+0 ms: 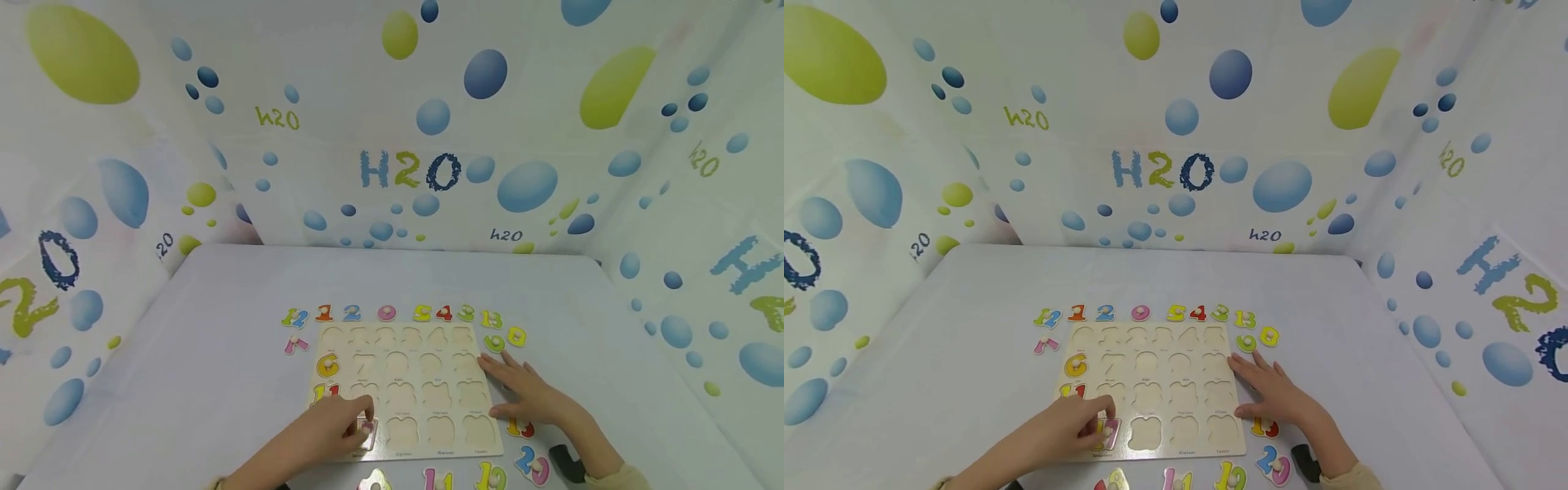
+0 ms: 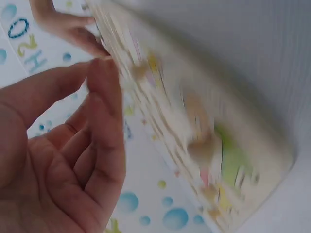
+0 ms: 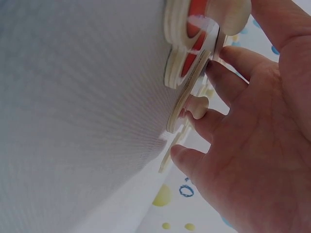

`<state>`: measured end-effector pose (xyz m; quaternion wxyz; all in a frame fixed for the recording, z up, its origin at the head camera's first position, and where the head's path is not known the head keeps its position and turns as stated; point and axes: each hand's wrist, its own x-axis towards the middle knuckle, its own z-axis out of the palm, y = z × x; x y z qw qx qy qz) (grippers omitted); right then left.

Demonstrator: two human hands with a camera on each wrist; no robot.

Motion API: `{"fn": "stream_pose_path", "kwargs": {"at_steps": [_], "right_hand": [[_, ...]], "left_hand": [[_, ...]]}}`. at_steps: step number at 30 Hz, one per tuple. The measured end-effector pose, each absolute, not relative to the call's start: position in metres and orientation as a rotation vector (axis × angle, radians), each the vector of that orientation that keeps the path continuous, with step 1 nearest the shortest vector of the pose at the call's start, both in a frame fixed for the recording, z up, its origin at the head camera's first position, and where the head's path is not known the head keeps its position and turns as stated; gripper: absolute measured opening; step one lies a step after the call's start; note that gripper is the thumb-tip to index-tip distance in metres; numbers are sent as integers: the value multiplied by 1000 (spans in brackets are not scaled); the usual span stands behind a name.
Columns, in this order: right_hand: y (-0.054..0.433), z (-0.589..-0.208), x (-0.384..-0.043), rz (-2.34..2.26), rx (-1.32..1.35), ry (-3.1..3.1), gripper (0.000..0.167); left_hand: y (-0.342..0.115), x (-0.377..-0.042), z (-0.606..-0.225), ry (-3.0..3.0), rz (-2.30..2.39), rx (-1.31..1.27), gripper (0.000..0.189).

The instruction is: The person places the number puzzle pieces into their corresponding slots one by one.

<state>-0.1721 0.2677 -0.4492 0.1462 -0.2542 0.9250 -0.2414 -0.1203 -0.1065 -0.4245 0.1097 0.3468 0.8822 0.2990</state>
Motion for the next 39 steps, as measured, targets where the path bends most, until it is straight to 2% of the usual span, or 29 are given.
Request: {"fn": "stream_pose_path", "kwargs": {"at_steps": [7,19,24,29,33,39], "right_hand": [[267,-451,-172,-678,-727,2665,89],[267,-451,-171,-687,-707,2672,89],[267,-449,-171,-687,-726,2672,89],[268,-447,-171,-682,-731,2690,88],[268,-448,-171,-696,-718,2675,87],[266,-450,-171,-706,-704,2661,88]], "left_hand": [[-96,-87,-442,2388,903,948,18],[-73,-86,-450,2366,845,1139,11],[-70,-95,-434,2408,848,1126,15],[-64,-123,-415,2565,845,1143,18],[-57,-141,-417,2593,775,1155,20],[-51,-148,-424,2557,710,1100,21]]}}
